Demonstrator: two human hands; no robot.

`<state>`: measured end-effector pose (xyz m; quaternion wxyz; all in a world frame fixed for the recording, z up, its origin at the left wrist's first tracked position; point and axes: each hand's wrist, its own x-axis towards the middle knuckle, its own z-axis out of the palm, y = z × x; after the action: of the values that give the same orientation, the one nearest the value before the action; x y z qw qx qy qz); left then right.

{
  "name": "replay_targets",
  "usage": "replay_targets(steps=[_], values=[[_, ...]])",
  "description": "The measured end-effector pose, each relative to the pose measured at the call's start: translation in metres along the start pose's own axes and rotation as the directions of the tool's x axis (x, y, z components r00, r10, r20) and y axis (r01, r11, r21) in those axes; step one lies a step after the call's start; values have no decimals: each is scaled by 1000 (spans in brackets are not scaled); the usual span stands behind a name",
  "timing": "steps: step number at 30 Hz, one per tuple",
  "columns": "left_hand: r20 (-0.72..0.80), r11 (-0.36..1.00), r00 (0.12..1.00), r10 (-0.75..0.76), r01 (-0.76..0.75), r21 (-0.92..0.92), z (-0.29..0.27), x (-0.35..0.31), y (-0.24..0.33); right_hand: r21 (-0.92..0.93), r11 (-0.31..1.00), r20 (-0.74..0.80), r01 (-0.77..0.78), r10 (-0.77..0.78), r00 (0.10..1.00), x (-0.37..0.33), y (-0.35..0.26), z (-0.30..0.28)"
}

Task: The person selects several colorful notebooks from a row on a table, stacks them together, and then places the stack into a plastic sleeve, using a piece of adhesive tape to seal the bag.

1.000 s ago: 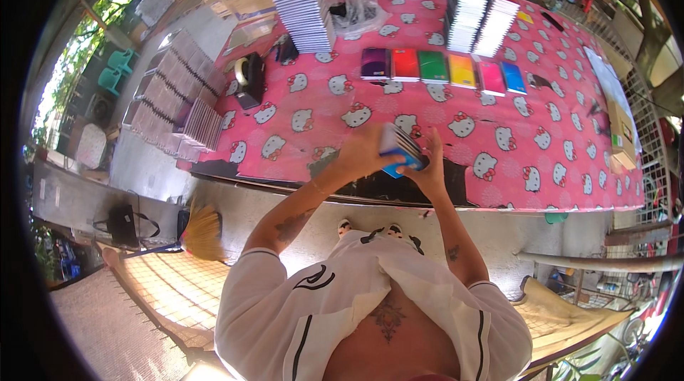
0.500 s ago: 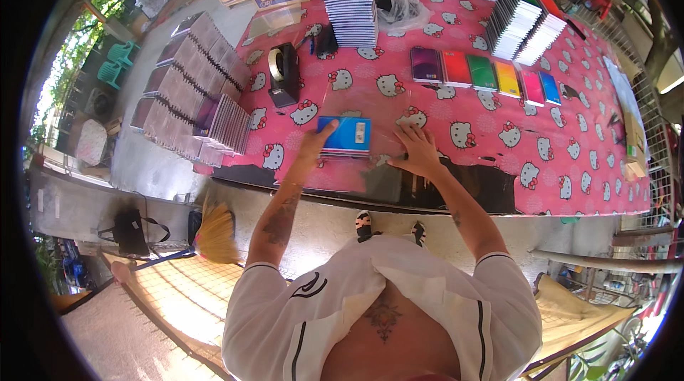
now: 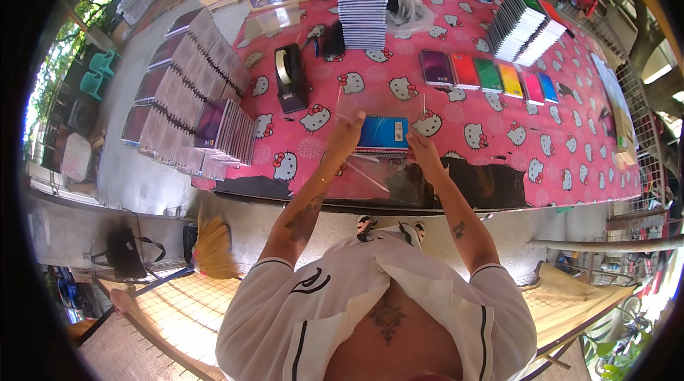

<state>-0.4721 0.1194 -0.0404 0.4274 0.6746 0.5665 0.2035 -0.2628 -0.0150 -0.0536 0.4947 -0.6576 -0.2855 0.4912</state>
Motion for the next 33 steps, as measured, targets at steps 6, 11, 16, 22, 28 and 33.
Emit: replay_targets(steps=[6,11,16,22,28,33], values=[[180,902,983,-45,118,-416,-6,2,-23,86,995,-10,-47,48,999,-9,-3,-2],[181,939,983,-20,81,-335,-25,-21,-53,-89,987,46,135,-131,990,-29,8,-7],[251,608,641,725,-767,205,-51,-83,-77,-608,426,496,669,-454,740,-73,22,-15],[102,731,730,676,-682,29,-52,-75,-62,-710,415,363,569,-477,801,-81,-12,4],[47,910,919,391,-379,-165,-56,-60,-21,-607,676,-153,418,-615,774,-58,-45,-20],[14,907,951,309,-290,-306,-52,-17,-44,-754,172,265,634,-804,533,-81,-21,40]])
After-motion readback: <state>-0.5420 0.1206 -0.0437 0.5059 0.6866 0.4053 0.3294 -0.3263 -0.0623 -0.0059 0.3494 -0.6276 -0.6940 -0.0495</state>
